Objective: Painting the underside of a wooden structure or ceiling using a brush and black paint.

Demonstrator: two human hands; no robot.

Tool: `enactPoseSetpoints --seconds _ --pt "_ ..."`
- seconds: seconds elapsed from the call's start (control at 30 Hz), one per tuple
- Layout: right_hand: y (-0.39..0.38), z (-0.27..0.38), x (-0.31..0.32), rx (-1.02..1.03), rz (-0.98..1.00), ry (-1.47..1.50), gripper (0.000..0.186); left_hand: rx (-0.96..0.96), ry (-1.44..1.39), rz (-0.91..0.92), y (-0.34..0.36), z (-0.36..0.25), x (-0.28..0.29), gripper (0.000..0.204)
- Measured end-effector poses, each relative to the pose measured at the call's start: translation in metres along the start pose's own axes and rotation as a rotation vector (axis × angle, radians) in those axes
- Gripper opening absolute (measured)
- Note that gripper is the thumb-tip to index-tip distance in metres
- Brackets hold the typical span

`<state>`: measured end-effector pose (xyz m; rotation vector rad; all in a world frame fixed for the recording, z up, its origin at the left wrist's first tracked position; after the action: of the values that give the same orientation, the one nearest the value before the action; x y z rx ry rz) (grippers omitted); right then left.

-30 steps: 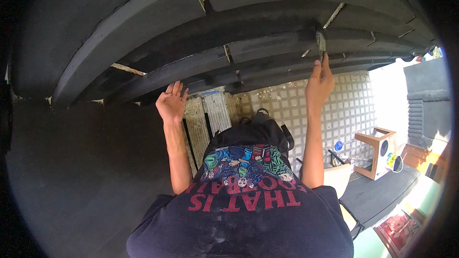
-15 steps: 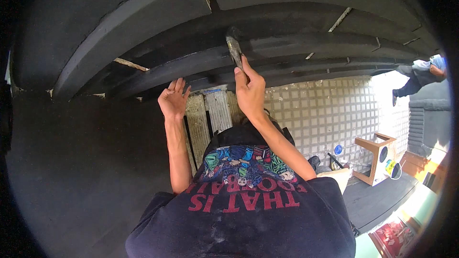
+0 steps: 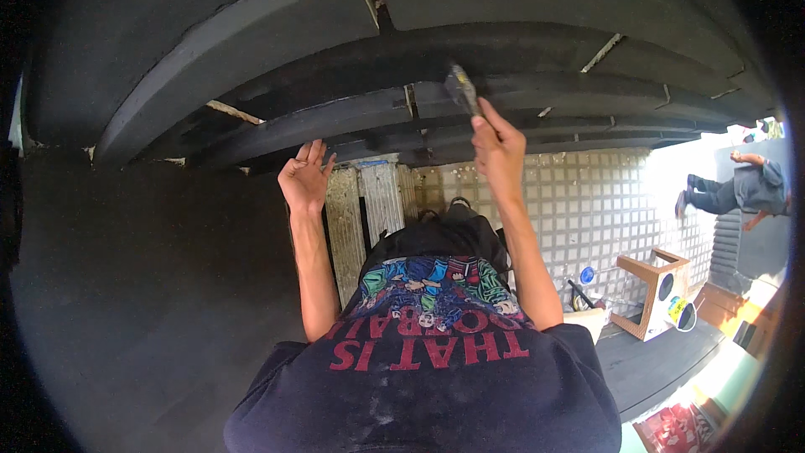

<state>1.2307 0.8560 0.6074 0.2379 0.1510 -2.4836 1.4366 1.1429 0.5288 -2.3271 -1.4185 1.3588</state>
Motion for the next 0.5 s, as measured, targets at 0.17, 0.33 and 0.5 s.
enactPoseSetpoints --seconds 0.17,0.33,0.5 --pt "-0.001 0.008 0.028 0.043 -0.119 -0.007 0.047 -0.011 0.010 -0.040 -0.004 0.000 -0.009 0.076" --pt "-0.017 0.012 0.027 0.157 -0.300 0.060 0.047 -0.011 0.035 -0.130 -0.004 0.004 -0.016 0.078" --pt "-0.036 0.003 -0.032 0.142 -0.249 0.059 0.052 -0.131 0.277 -0.267 -0.007 0.011 -0.024 0.089"
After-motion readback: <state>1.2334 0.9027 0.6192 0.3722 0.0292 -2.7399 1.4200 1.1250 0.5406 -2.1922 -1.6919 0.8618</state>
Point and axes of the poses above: each hand's wrist, its own y-axis towards the middle knuckle, its own x-axis out of the back of the hand, z = x × y, the point moved 3 cm from there along y, towards the middle knuckle, and after that the axes turned 14 degrees about x, right-handed, at the moved point
